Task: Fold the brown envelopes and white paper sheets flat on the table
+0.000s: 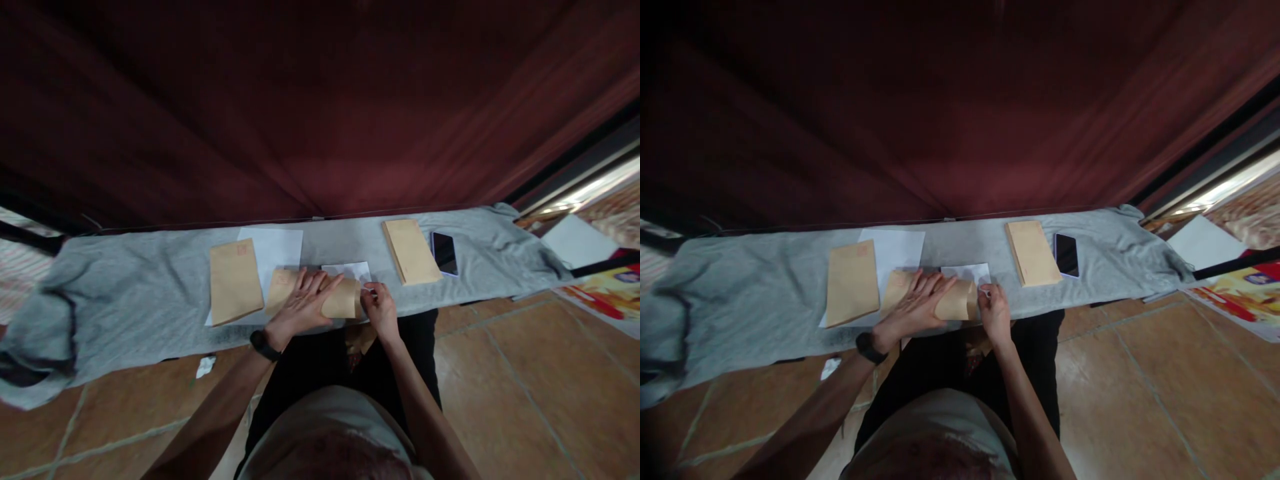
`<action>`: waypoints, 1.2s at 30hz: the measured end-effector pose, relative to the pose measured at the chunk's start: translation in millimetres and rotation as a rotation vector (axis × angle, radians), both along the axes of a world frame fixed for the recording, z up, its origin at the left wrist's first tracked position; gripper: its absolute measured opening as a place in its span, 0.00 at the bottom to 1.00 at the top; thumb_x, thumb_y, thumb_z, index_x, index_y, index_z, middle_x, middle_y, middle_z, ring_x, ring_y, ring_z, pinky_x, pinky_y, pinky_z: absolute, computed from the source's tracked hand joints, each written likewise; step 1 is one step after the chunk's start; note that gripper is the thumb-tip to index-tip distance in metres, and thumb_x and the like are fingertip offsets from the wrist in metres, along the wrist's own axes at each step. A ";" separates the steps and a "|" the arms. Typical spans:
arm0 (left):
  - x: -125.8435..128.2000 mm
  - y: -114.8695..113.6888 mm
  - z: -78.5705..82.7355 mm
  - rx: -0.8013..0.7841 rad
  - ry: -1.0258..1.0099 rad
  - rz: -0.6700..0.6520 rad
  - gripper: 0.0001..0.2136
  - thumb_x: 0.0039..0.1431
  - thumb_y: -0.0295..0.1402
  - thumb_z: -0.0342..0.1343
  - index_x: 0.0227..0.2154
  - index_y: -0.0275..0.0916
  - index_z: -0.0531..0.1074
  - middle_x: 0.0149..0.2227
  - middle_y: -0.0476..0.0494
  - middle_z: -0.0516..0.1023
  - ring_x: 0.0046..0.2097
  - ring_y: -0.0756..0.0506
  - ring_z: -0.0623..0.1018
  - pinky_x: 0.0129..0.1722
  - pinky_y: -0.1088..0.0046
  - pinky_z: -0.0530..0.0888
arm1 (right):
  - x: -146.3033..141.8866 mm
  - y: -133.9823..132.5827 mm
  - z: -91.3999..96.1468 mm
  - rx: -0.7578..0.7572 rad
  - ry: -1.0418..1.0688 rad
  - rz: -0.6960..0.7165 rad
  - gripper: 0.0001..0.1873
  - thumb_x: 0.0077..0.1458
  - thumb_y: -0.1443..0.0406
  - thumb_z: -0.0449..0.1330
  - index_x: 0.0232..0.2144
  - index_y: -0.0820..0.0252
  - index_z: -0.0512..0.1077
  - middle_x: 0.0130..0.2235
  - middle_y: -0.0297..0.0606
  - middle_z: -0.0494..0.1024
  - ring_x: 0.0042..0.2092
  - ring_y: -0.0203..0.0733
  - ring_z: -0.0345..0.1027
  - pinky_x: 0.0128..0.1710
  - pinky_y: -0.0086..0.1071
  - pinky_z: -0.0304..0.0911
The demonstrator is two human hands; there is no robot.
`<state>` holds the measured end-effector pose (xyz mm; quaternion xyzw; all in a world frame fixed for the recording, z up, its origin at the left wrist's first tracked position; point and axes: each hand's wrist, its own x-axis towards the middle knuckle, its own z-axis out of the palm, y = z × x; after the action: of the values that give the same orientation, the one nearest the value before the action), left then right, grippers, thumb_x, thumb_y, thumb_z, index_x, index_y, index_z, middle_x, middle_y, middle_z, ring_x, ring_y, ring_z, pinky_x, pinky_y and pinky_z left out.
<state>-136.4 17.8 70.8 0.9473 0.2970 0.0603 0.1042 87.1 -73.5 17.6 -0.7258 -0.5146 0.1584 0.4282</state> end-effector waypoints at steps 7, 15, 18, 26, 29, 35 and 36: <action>-24.0 25.2 27.0 0.072 -0.003 0.135 0.52 0.52 0.44 0.67 0.73 0.49 0.41 0.66 0.36 0.62 0.68 0.30 0.61 0.70 0.44 0.42 | -3.8 17.9 -7.0 0.015 -0.136 0.084 0.21 0.67 0.63 0.47 0.56 0.61 0.73 0.59 0.50 0.74 0.60 0.50 0.67 0.62 0.47 0.63; -60.8 51.4 -8.9 -0.004 0.086 0.223 0.55 0.49 0.45 0.69 0.73 0.48 0.39 0.64 0.35 0.64 0.67 0.31 0.62 0.69 0.42 0.46 | -51.9 42.1 -20.7 -0.153 -0.478 0.278 0.26 0.70 0.59 0.48 0.67 0.56 0.62 0.70 0.44 0.59 0.71 0.54 0.51 0.69 0.54 0.46; -61.6 50.4 -19.6 -0.027 0.060 0.221 0.57 0.47 0.45 0.70 0.73 0.47 0.38 0.65 0.34 0.63 0.68 0.31 0.61 0.69 0.43 0.47 | -57.4 41.7 -25.5 -0.177 -0.543 0.240 0.27 0.70 0.57 0.49 0.68 0.54 0.60 0.71 0.45 0.57 0.71 0.56 0.51 0.69 0.55 0.44; -63.4 51.4 -22.2 -0.068 0.053 0.214 0.57 0.46 0.47 0.69 0.73 0.48 0.38 0.67 0.34 0.59 0.70 0.31 0.58 0.69 0.43 0.47 | -27.9 32.2 -34.9 -0.165 -0.569 0.108 0.30 0.70 0.55 0.50 0.69 0.58 0.59 0.71 0.50 0.56 0.70 0.58 0.53 0.68 0.54 0.46; -63.9 51.3 -22.5 -0.071 0.043 0.205 0.57 0.46 0.46 0.69 0.73 0.47 0.38 0.68 0.33 0.59 0.70 0.30 0.57 0.69 0.43 0.47 | -11.8 28.2 -37.6 -0.163 -0.565 0.061 0.32 0.70 0.53 0.49 0.69 0.61 0.58 0.71 0.53 0.56 0.70 0.59 0.52 0.68 0.55 0.47; -64.4 52.1 -26.1 -0.072 0.033 0.206 0.56 0.46 0.47 0.69 0.73 0.47 0.39 0.68 0.33 0.59 0.70 0.30 0.57 0.69 0.43 0.47 | 11.0 20.3 -38.1 -0.145 -0.534 -0.015 0.33 0.70 0.51 0.47 0.69 0.63 0.58 0.70 0.54 0.59 0.70 0.60 0.52 0.67 0.60 0.45; -64.4 52.4 -27.4 -0.071 0.035 0.205 0.57 0.46 0.48 0.69 0.73 0.47 0.39 0.68 0.33 0.59 0.70 0.30 0.57 0.69 0.43 0.46 | 11.6 19.5 -36.7 -0.146 -0.534 -0.044 0.33 0.70 0.51 0.47 0.69 0.65 0.58 0.70 0.55 0.59 0.70 0.61 0.52 0.67 0.60 0.45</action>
<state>-200.8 70.2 43.4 0.9086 0.3960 0.0437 0.1256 98.7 -54.0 -19.1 -0.7816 -0.5807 -0.0111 0.2274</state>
